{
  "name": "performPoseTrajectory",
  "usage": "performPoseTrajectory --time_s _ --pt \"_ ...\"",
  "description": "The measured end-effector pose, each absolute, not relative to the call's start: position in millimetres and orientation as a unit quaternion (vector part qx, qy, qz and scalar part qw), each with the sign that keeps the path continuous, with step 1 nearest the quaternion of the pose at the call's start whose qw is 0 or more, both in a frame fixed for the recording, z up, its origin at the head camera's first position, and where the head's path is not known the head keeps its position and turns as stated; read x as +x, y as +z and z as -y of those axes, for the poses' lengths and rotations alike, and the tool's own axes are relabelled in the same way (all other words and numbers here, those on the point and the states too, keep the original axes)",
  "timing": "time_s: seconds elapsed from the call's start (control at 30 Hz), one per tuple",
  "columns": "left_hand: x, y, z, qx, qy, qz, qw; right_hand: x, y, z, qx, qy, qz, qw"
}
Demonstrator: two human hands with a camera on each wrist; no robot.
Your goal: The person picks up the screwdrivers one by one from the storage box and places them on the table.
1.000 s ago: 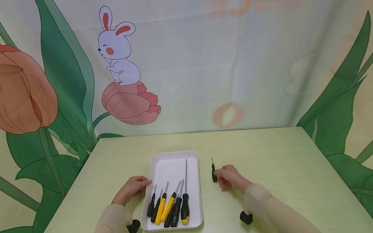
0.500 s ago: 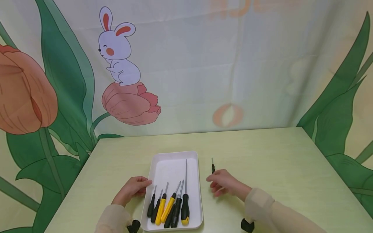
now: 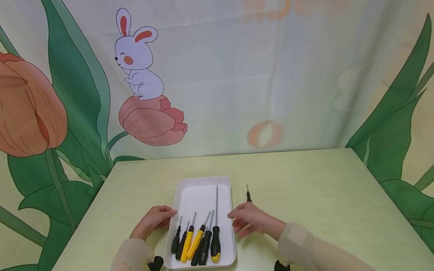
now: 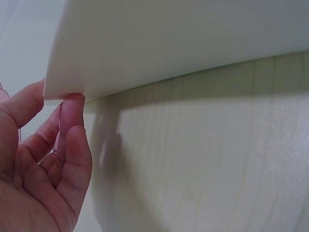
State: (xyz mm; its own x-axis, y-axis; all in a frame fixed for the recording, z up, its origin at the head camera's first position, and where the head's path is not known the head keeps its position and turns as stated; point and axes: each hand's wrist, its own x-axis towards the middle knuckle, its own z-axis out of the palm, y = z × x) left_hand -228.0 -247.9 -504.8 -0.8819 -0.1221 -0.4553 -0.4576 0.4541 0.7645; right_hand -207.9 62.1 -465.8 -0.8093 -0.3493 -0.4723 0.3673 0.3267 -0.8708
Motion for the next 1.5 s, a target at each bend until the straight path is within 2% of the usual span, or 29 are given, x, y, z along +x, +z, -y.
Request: performPoseTrajectory --time_s 0.53,1.1,1.5 --pt "-226.0 -502.9 247.5 -0.168 0.501 -0.833 0.166 -200.7 -465.8 -34.5 -0.026 -0.556 -0.769 0.316" --pt "-224.1 -501.7 247.5 -0.172 0.497 -0.833 0.170 -199.9 -467.4 -6.9 -0.098 -0.375 -0.888 0.249" --pt "-226.1 -503.3 247.0 -0.175 0.494 -0.834 0.175 -197.7 -467.5 2.8 -0.144 -0.242 -0.933 0.224"
